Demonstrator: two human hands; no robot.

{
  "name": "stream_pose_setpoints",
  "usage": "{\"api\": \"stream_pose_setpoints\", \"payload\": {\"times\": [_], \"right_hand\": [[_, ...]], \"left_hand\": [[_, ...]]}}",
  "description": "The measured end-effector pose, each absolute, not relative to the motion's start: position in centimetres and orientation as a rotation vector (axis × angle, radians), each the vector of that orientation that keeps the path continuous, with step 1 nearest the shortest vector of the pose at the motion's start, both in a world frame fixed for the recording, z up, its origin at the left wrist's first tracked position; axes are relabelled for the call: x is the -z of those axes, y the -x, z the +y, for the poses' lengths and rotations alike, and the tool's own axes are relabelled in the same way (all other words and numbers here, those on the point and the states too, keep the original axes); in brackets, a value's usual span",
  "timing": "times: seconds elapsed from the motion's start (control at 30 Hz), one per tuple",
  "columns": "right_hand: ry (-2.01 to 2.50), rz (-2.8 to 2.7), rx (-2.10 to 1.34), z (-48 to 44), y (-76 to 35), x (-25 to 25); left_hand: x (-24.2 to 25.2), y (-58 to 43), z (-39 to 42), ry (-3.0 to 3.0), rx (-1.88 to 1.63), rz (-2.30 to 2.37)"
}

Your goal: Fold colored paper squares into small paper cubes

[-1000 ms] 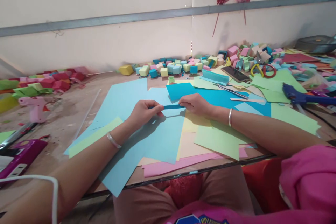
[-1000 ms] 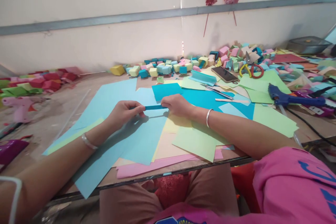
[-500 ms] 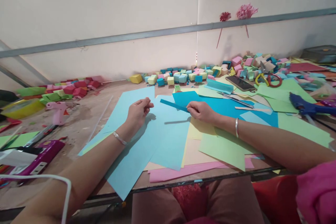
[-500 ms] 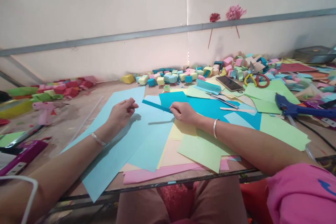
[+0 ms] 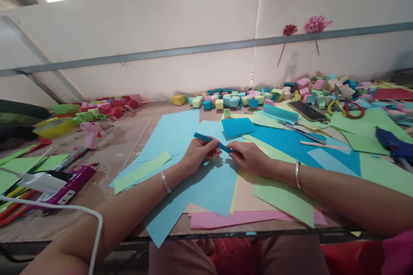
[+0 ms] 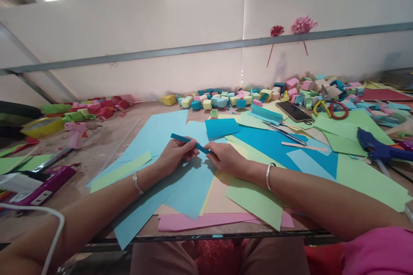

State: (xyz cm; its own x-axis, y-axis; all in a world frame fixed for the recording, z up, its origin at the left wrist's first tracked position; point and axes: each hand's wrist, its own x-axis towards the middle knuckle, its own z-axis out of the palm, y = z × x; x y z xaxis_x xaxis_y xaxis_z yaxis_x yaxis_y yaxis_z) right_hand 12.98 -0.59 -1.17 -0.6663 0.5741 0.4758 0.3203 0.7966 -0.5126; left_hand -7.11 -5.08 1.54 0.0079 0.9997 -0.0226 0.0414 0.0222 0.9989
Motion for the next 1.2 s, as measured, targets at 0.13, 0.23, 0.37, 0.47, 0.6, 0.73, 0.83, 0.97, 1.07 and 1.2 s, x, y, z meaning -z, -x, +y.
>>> {"api": "stream_pose_setpoints", "payload": {"times": [0.13, 0.23, 0.37, 0.47, 0.6, 0.73, 0.83, 0.97, 1.07, 1.2], "right_hand": [[0.642, -2.29, -0.629, -0.8, -13.2, 0.9], [0.534, -2.241, -0.637, -0.7, -13.5, 0.7], [0.385, -2.173, -0.267, -0.2, -13.6, 0.6], [0.249, -2.154, 0.118, -0.2, -13.8, 0.2], [0.057, -2.167, 0.418, -0.9, -14.2, -0.6], [0.096, -2.113, 0.465, -1.5, -14.3, -0.9], [0.084, -2.105, 0.475, -1.5, -14.3, -0.8], [0.059, -2.099, 0.499, -1.6, -14.3, -0.7], [0.074, -2.108, 0.469, -1.6, -14.3, -0.7], [0.144, -2.135, 0.32, -1.6, -14.1, -0.5]], "left_hand": [[-1.4, 7.8, -4.4, -1.149, -1.207, 1.276], [-1.5, 8.2, -4.2, -1.115, -1.213, 1.291], [-1.8, 8.4, -4.2, -1.064, -1.183, 1.283], [-2.2, 8.1, -4.6, -1.027, -1.125, 1.274], [-2.7, 7.2, -5.7, -0.985, -1.089, 1.252], [-3.1, 6.2, -7.0, -1.101, -0.938, 1.114], [-3.4, 5.5, -7.8, -1.118, -0.835, 1.097], [-4.2, 4.7, -8.2, -1.089, -0.863, 1.173], [-4.7, 4.3, -8.6, -1.081, -0.897, 1.265], [-4.0, 3.9, -9.1, -1.137, -0.937, 1.329]]}}
